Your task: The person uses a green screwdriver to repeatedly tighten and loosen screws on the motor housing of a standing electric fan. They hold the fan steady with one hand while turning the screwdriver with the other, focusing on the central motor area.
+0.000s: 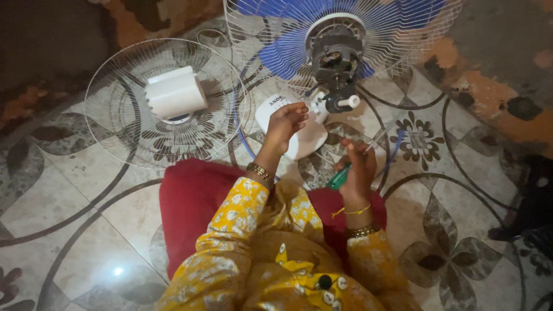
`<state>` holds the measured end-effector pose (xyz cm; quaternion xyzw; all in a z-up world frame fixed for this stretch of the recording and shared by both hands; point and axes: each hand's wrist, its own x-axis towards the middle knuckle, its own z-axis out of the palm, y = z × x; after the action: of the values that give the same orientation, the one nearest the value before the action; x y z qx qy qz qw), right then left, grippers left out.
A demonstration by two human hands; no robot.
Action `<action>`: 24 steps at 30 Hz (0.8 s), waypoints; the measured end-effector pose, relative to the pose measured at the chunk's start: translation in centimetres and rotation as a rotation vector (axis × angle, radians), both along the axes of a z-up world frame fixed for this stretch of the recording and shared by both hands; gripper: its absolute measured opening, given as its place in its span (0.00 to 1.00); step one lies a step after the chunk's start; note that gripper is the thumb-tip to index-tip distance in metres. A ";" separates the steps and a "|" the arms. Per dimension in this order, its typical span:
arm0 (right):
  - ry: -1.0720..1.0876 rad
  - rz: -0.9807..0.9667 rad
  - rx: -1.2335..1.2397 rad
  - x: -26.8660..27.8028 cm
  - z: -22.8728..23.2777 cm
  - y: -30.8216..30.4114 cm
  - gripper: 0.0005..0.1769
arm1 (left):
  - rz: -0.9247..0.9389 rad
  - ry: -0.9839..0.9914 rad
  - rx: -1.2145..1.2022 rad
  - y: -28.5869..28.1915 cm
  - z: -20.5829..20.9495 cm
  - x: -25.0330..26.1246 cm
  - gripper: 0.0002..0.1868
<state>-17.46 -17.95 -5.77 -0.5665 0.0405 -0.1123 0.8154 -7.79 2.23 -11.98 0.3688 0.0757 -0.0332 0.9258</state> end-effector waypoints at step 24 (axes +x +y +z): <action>-0.607 -0.433 -0.647 9.6 -1.3 5.9 0.35 | 0.203 -0.817 0.833 2.4 6.8 0.2 0.38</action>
<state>-7.87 -12.02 -7.06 -0.7108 -0.1188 -0.4460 0.5308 -7.61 4.68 -5.20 0.6750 -0.2454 0.2326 0.6558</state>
